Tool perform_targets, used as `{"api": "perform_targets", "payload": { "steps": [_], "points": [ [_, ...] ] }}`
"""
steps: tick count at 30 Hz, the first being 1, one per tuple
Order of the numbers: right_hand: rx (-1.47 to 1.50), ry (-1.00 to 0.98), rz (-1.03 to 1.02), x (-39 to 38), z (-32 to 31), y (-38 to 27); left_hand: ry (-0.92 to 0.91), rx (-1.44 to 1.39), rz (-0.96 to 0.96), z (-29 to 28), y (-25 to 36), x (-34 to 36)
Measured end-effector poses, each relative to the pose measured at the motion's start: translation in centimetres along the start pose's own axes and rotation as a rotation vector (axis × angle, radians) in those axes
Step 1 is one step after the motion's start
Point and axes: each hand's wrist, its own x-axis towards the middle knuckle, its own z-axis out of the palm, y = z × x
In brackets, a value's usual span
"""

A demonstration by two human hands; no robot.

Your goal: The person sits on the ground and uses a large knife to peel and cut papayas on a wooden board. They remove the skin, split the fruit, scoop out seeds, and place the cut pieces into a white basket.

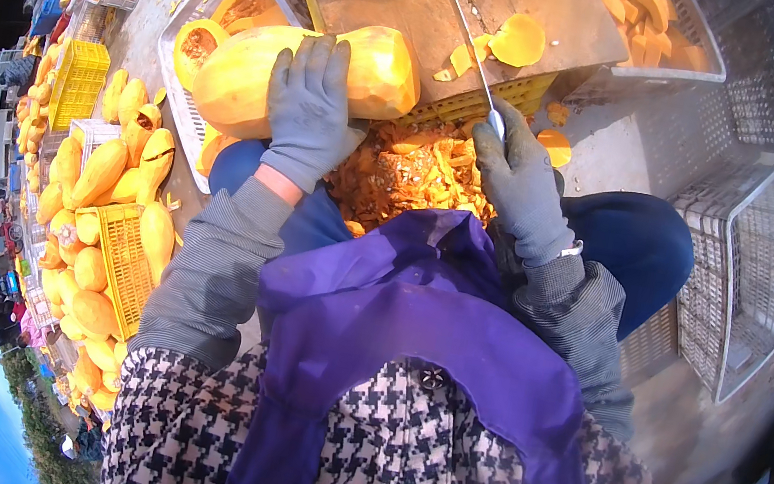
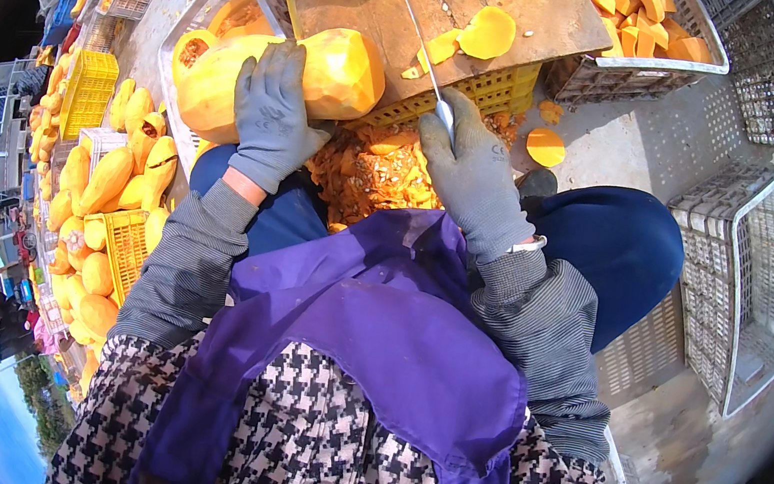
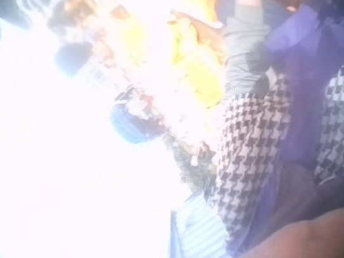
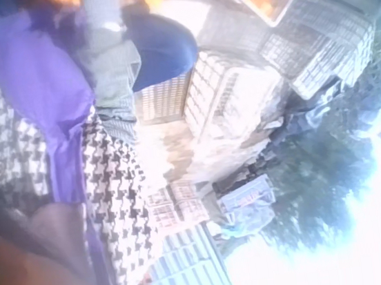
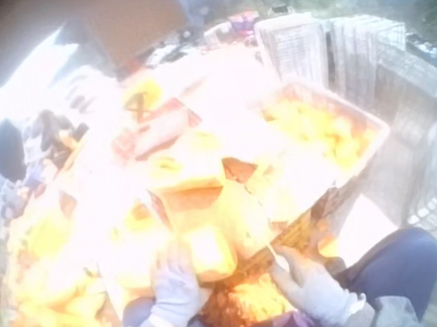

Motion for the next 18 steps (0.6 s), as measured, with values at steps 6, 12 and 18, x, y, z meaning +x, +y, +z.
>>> {"api": "perform_targets", "payload": {
  "steps": [6,12,18],
  "points": [
    [-0.491,-0.001,-0.096,0.5,-5.8,-0.7,-0.020,0.033,0.002,-0.3,-0.3,0.2],
    [-0.683,-0.059,-0.190,5.2,-11.5,-0.4,-0.084,-0.013,-0.038,-0.9,-0.3,0.5],
    [-0.966,-0.585,-0.058,4.4,-14.6,-2.2,-0.135,-0.055,-0.044,-1.6,-0.7,0.7]
  ]
}}
